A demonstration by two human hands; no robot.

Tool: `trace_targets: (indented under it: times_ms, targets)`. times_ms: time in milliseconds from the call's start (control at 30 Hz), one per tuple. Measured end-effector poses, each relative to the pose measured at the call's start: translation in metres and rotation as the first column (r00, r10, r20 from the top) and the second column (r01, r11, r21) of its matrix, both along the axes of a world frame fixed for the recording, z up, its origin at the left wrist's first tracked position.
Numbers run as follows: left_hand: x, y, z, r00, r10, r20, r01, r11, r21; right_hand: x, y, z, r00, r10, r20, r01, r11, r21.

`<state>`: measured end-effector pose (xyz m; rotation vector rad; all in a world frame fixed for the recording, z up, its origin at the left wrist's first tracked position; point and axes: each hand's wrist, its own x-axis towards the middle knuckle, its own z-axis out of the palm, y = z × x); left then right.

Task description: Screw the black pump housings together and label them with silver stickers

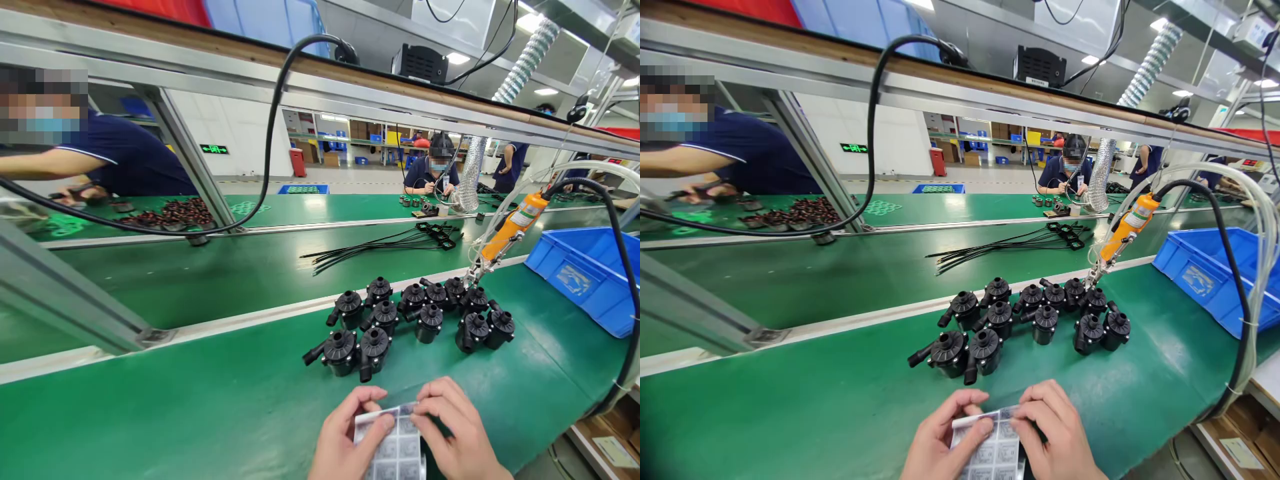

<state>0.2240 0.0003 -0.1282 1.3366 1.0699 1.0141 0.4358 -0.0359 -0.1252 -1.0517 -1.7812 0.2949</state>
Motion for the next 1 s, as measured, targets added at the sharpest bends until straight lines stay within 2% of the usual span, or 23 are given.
trace_targets:
  times_ms: [200,333,400,467,533,567,633,700,800,900,1000]
  targets:
    - [-0.002,-0.002,0.002,0.999,-0.032,0.028,0.031,0.999,0.007,0.004,-0.001,0.004,0.999,-0.037,-0.020,0.036,0.998,-0.058]
    - [-0.003,-0.001,0.000,0.999,-0.033,0.015,0.032,0.998,0.047,0.002,-0.001,0.001,1.000,0.017,0.024,-0.017,1.000,0.005]
    - [-0.003,0.001,-0.003,0.999,-0.025,0.032,0.022,0.996,0.085,0.001,-0.002,-0.002,0.995,0.010,0.095,-0.018,0.996,0.084]
    - [-0.002,0.003,-0.006,0.999,-0.022,0.049,0.017,0.993,0.117,0.000,-0.004,-0.005,0.988,-0.047,0.150,0.013,0.976,0.220]
    - [-0.001,0.004,-0.007,0.999,-0.017,0.047,0.011,0.991,0.134,-0.001,-0.005,-0.006,0.985,-0.111,0.131,0.059,0.936,0.347]
    - [-0.001,0.004,-0.007,0.999,-0.014,0.041,0.008,0.990,0.141,-0.001,-0.005,-0.006,0.988,-0.117,0.104,0.071,0.926,0.370]
    - [-0.002,0.003,-0.006,1.000,-0.009,0.019,0.006,0.987,0.164,-0.002,-0.004,-0.003,0.994,-0.089,0.058,0.068,0.951,0.300]
    - [-0.002,0.003,-0.003,1.000,0.006,-0.031,0.001,0.978,0.211,-0.004,-0.003,0.000,0.999,-0.044,0.029,0.040,0.989,0.140]
    - [-0.004,0.003,0.001,0.993,0.048,-0.110,-0.012,0.949,0.314,-0.007,-0.002,0.002,0.999,-0.022,-0.025,0.021,0.999,-0.043]
    - [-0.005,0.005,0.003,0.991,0.053,-0.125,0.001,0.917,0.399,-0.010,-0.002,0.001,0.998,-0.045,-0.047,0.042,0.997,-0.072]
    - [-0.007,0.008,-0.001,0.988,0.042,-0.148,0.029,0.895,0.446,-0.014,-0.001,0.000,0.995,-0.100,0.000,0.100,0.994,0.031]
